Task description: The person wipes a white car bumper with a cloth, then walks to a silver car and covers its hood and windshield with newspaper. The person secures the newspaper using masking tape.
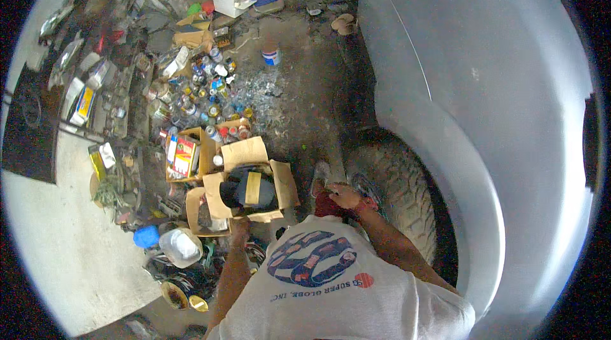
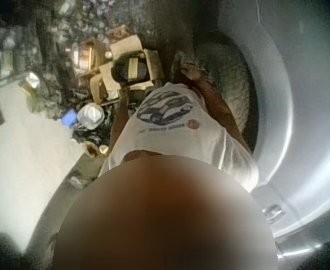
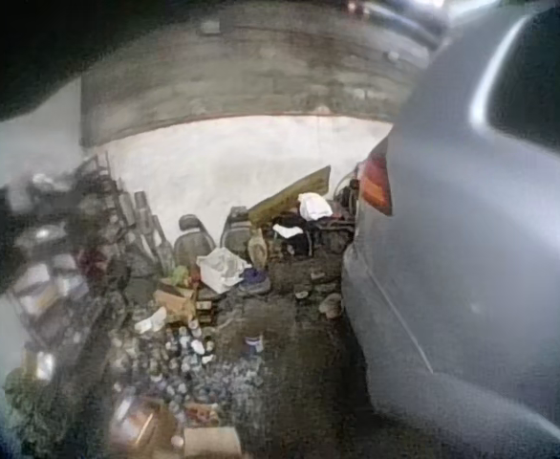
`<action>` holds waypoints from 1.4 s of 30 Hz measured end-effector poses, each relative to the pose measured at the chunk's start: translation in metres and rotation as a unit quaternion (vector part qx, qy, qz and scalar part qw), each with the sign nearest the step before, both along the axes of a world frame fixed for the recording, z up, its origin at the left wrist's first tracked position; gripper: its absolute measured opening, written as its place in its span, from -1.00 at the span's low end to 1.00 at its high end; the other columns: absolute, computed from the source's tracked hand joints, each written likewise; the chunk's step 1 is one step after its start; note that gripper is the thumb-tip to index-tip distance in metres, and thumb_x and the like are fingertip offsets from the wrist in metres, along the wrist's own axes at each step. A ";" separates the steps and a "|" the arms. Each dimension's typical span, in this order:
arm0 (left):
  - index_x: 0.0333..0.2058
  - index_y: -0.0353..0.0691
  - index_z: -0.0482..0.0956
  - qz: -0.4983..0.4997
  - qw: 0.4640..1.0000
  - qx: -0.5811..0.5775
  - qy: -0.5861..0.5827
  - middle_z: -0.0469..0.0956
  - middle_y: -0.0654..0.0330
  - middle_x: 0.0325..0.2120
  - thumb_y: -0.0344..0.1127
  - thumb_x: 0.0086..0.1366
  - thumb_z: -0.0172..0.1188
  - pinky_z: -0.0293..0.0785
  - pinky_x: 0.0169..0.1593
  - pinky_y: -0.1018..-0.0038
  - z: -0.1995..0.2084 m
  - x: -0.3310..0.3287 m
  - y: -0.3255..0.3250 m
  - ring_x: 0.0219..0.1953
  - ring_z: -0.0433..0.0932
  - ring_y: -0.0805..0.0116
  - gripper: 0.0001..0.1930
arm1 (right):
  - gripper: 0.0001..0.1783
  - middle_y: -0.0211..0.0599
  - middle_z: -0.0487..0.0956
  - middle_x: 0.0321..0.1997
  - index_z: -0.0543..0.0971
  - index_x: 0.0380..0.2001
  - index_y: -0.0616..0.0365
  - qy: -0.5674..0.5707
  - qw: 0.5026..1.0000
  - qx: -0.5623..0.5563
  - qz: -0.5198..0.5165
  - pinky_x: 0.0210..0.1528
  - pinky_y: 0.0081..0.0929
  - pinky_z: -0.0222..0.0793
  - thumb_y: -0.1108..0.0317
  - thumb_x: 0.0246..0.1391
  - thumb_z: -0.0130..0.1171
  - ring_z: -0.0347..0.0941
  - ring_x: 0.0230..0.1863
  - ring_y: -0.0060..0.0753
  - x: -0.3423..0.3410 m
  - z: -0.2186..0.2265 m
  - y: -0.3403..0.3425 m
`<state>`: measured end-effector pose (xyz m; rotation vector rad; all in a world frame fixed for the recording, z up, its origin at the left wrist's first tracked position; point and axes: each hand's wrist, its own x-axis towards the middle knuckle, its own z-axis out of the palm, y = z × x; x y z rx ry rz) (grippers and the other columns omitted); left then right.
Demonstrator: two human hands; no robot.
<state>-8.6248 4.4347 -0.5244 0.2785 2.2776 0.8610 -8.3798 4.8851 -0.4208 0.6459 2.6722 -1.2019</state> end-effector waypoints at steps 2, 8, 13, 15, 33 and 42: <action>-0.12 -0.17 0.63 -0.040 0.997 -0.060 -0.034 0.67 -0.03 -0.14 -0.18 0.46 -0.02 0.56 0.05 0.18 0.018 -0.003 0.032 -0.03 0.64 -0.01 -0.71 | -0.47 0.00 0.61 0.19 0.55 0.19 0.08 -0.017 1.000 -0.001 0.009 0.27 -0.08 0.43 0.09 0.22 0.20 0.52 0.22 0.13 -0.061 -0.028 0.048; -0.12 -0.19 0.63 -0.013 0.977 -0.096 -0.191 0.66 -0.05 -0.13 -0.17 0.46 -0.04 0.55 0.06 0.16 0.061 -0.019 0.127 -0.02 0.63 -0.03 -0.69 | -0.41 0.03 0.54 0.29 0.50 0.26 0.11 -0.035 0.999 0.028 0.013 0.34 -0.06 0.38 0.02 0.28 0.17 0.47 0.30 0.11 -0.238 -0.051 0.178; -0.12 -0.20 0.64 0.058 0.976 -0.058 -0.201 0.66 -0.07 -0.12 -0.17 0.45 -0.05 0.54 0.07 0.15 0.045 -0.099 0.215 -0.01 0.62 -0.05 -0.68 | -0.38 0.00 0.49 0.36 0.48 0.30 0.10 -0.043 0.998 -0.022 0.044 0.39 -0.07 0.33 -0.04 0.32 0.14 0.42 0.35 0.06 -0.394 0.078 0.272; -0.12 -0.20 0.64 0.055 0.976 -0.051 -0.206 0.65 -0.08 -0.12 -0.17 0.45 -0.06 0.53 0.08 0.15 0.035 -0.146 0.262 -0.01 0.61 -0.06 -0.67 | -0.36 -0.01 0.50 0.35 0.48 0.31 0.09 -0.040 0.998 -0.031 0.029 0.40 -0.08 0.32 -0.06 0.32 0.13 0.43 0.35 0.06 -0.427 0.071 0.316; -0.10 -0.23 0.64 -0.106 0.986 -0.051 0.117 0.62 -0.13 -0.06 -0.13 0.44 -0.10 0.49 0.14 0.12 -0.025 -0.751 0.603 0.05 0.57 -0.11 -0.62 | -0.46 -0.07 0.67 0.07 0.58 0.17 0.14 -0.299 0.933 -0.013 -0.199 0.23 -0.09 0.48 -0.05 0.37 0.10 0.56 0.19 0.03 -0.495 -0.039 0.637; -0.10 -0.19 0.63 0.014 0.994 -0.105 0.035 0.64 -0.10 -0.11 -0.26 0.33 0.00 0.55 0.04 0.07 -0.006 -0.831 0.761 -0.04 0.62 -0.11 -0.71 | -0.49 -0.07 0.65 0.12 0.56 0.20 0.09 -0.327 0.931 -0.035 -0.160 0.20 -0.11 0.51 -0.01 0.36 0.10 0.56 0.19 0.02 -0.597 -0.070 0.788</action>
